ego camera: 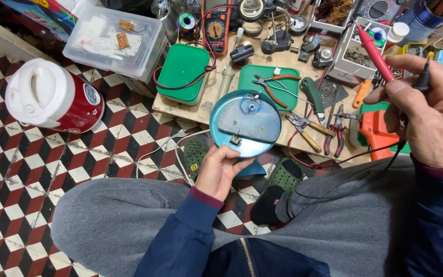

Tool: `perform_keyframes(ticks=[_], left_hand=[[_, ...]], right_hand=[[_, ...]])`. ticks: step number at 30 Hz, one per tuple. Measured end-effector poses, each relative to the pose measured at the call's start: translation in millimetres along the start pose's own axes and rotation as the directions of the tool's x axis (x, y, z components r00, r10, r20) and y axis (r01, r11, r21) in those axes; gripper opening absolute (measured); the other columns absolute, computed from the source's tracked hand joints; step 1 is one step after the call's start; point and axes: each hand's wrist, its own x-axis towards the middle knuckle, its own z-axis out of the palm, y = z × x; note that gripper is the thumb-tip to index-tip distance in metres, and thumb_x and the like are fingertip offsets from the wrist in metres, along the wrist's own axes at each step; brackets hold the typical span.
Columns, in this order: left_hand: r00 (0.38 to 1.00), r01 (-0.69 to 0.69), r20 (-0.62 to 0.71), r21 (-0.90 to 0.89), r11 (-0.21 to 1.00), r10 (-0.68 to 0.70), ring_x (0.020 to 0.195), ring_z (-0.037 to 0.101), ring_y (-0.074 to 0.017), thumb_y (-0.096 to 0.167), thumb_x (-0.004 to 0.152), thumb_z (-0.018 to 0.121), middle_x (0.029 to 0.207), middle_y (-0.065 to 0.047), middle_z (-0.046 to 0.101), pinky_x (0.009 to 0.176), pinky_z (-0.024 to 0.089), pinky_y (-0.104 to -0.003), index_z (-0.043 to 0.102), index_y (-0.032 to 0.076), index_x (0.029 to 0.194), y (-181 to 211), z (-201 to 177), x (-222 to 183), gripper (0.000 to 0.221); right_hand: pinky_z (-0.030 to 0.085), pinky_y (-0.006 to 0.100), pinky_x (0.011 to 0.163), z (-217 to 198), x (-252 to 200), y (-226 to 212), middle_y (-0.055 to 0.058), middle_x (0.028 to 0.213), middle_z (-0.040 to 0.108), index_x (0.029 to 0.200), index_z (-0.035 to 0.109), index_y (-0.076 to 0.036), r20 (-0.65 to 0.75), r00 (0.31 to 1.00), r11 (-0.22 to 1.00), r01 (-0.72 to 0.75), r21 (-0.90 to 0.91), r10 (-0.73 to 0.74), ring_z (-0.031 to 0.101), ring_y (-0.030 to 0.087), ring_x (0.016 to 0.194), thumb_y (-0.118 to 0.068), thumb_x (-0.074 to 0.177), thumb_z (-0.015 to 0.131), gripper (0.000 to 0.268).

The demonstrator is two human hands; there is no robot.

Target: Assembling and testing the internal electrical components of a lamp using a soldering iron and multimeter.

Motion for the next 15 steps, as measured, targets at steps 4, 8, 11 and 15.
perform_keyframes(ticks=[4, 8, 11, 15], left_hand=[[1.000, -0.017, -0.020, 0.020, 1.000, 0.017, 0.116, 0.069, -0.0366, -0.005, 0.089, 0.055, 0.133, -0.029, 0.064, 0.097, 0.064, -0.046, 0.050, -0.007, 0.132, -2.0, 0.7, 15.5, 0.043], [0.999, -0.009, 0.038, 0.117, 0.993, 0.005, 0.111, 0.068, -0.0330, -0.003, 0.086, 0.055, 0.129, -0.025, 0.064, 0.099, 0.064, -0.046, 0.056, -0.008, 0.137, -2.8, 15.1, 20.7, 0.052], [0.994, 0.004, 0.106, 0.156, 0.988, -0.020, 0.111, 0.067, -0.0324, -0.002, 0.085, 0.055, 0.128, -0.024, 0.065, 0.101, 0.063, -0.047, 0.058, -0.009, 0.135, -4.6, 20.6, 33.0, 0.051], [0.979, 0.051, 0.184, 0.191, 0.980, -0.087, 0.107, 0.072, -0.0340, -0.001, 0.084, 0.057, 0.130, -0.027, 0.066, 0.091, 0.066, -0.041, 0.055, -0.010, 0.138, -7.7, 18.9, 49.4, 0.054]], right_hand=[[0.039, 0.026, 0.055, 1.9, -5.1, -5.0, 0.020, 0.109, 0.068, 0.164, 0.054, 0.007, 0.000, 1.000, 0.999, 0.008, 0.042, -0.009, 0.051, 0.018, 0.067, 0.006, 0.127, 0.046, 0.038], [0.040, 0.027, 0.052, 1.5, -6.5, -3.9, 0.019, 0.107, 0.070, 0.163, 0.057, 0.005, 0.007, 1.000, 0.998, 0.008, 0.063, -0.008, 0.052, 0.019, 0.062, 0.006, 0.124, 0.051, 0.039], [0.042, 0.029, 0.049, 0.2, -8.9, -15.0, 0.018, 0.105, 0.073, 0.161, 0.057, 0.006, 0.032, 0.999, 0.999, 0.011, 0.034, -0.012, 0.052, 0.019, 0.058, 0.005, 0.121, 0.052, 0.041], [0.045, 0.032, 0.047, 1.7, -17.5, -13.0, 0.018, 0.098, 0.076, 0.154, 0.061, 0.007, 0.050, 0.997, 0.993, 0.062, -0.099, -0.057, 0.058, 0.021, 0.057, 0.002, 0.117, 0.056, 0.038]])
